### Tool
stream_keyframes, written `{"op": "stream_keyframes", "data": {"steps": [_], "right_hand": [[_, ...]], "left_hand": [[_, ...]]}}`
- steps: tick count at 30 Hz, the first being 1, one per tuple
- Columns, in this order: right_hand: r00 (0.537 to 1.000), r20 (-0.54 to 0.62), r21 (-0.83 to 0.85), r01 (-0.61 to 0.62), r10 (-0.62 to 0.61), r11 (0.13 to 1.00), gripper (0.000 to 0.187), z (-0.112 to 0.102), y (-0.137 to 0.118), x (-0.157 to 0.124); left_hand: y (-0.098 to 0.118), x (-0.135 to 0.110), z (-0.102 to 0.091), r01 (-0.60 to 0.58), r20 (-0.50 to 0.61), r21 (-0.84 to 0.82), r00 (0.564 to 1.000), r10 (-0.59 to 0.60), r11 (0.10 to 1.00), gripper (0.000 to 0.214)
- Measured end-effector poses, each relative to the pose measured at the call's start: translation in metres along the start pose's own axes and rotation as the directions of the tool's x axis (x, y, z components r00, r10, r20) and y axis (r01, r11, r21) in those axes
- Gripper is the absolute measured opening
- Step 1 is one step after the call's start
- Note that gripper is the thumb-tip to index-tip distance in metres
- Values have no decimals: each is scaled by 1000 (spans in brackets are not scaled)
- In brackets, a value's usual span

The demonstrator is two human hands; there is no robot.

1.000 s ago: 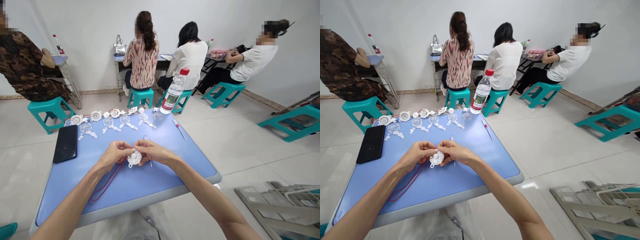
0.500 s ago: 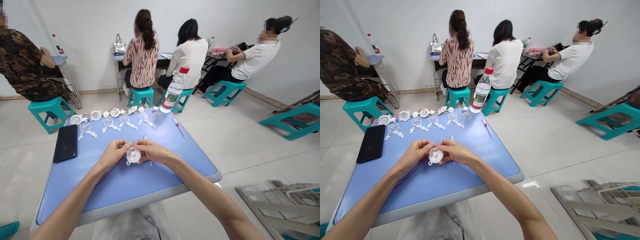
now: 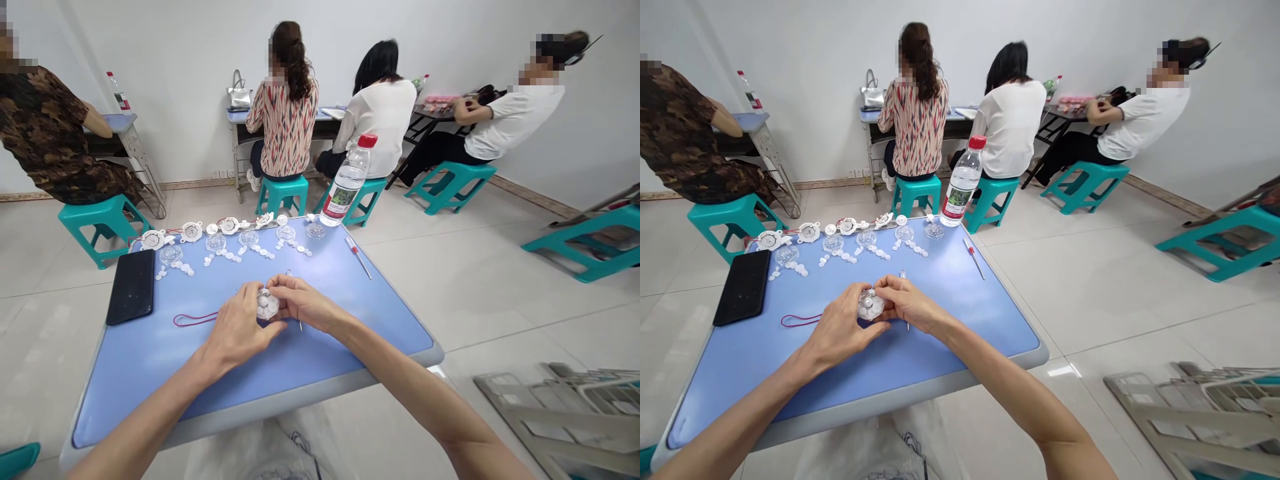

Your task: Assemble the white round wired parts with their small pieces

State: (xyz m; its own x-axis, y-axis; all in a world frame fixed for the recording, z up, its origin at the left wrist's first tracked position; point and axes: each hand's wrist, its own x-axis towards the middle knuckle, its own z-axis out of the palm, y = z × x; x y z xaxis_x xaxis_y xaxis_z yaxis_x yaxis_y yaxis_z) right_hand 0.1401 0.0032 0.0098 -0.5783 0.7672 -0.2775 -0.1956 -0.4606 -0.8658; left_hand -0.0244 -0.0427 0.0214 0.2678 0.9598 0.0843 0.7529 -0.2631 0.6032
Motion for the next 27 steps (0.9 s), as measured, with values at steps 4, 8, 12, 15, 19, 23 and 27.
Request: {"op": "stream_keyframes", "data": {"steps": [4,8,12,15,19,23,27], "right_hand": [[1000,8,-55,-4,4,998,34,-1,1,0],[1000,4,-95,-13,13,995,31,-3,4,1],[1000,-6,-100,-14,14,995,31,-4,5,1],[1000,-11,-86,-15,14,996,32,-4,4,0],[1000,6,-58,-9,10,998,32,-1,1,-2],[999,9,-18,-38,39,999,34,3,-2,-4],[998,30,16,-54,54,998,37,4,-3,-4]], "left_hand": [[2,0,0,1,18,57,1000,-2,998,35],[5,-1,0,22,24,93,999,-24,995,31],[5,-2,1,51,0,101,999,-51,994,35],[2,-2,3,61,-12,83,998,-60,995,38],[0,0,7,66,-41,-9,997,-67,998,49],[-2,0,12,67,-73,-88,995,-73,994,56],[-7,-3,13,51,-111,-123,992,-64,991,54]]}}
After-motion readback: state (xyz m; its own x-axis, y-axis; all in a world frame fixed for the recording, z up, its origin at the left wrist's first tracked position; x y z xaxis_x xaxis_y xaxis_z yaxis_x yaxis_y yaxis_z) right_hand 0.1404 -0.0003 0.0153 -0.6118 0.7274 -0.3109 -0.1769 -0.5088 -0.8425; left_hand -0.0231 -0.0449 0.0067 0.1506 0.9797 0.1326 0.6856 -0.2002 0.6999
